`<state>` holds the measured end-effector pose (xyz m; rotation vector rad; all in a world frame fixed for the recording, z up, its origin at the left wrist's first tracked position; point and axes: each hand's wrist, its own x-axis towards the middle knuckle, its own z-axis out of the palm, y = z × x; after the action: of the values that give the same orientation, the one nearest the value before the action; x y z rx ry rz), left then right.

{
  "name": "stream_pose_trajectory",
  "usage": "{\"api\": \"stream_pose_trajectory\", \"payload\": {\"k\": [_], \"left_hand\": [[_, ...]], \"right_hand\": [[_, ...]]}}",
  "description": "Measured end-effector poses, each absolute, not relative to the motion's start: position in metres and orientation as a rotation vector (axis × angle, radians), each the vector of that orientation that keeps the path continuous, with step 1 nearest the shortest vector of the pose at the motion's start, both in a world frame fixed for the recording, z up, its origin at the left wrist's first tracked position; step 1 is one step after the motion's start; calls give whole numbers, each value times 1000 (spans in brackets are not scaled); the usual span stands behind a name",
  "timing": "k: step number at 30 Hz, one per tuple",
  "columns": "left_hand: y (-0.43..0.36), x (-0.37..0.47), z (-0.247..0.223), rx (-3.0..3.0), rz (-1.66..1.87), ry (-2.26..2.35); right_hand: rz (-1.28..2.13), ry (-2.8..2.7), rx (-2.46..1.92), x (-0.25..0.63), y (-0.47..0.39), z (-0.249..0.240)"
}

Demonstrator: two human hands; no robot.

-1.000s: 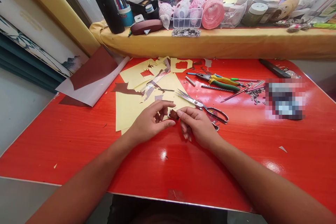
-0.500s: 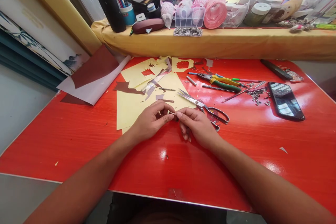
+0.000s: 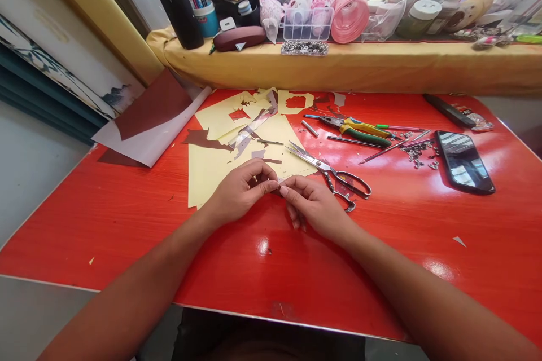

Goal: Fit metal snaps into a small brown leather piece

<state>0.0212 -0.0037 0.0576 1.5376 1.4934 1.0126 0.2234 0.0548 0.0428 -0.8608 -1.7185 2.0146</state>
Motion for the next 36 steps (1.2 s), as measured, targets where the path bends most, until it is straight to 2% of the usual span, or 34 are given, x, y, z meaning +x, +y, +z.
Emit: {"api": "stream_pose_trajectory", "payload": {"k": [7, 12, 36], "left_hand": [[-7, 24, 52, 1482, 1139, 1491], [-9, 31, 50, 1592, 1079, 1496], [-9, 35, 47, 1519, 1206, 1521]], "right_hand": [[2058, -1480, -937, 225, 58, 45], [2086, -1363, -936, 224, 61, 44], [2069, -1478, -960, 223, 59, 47]]}}
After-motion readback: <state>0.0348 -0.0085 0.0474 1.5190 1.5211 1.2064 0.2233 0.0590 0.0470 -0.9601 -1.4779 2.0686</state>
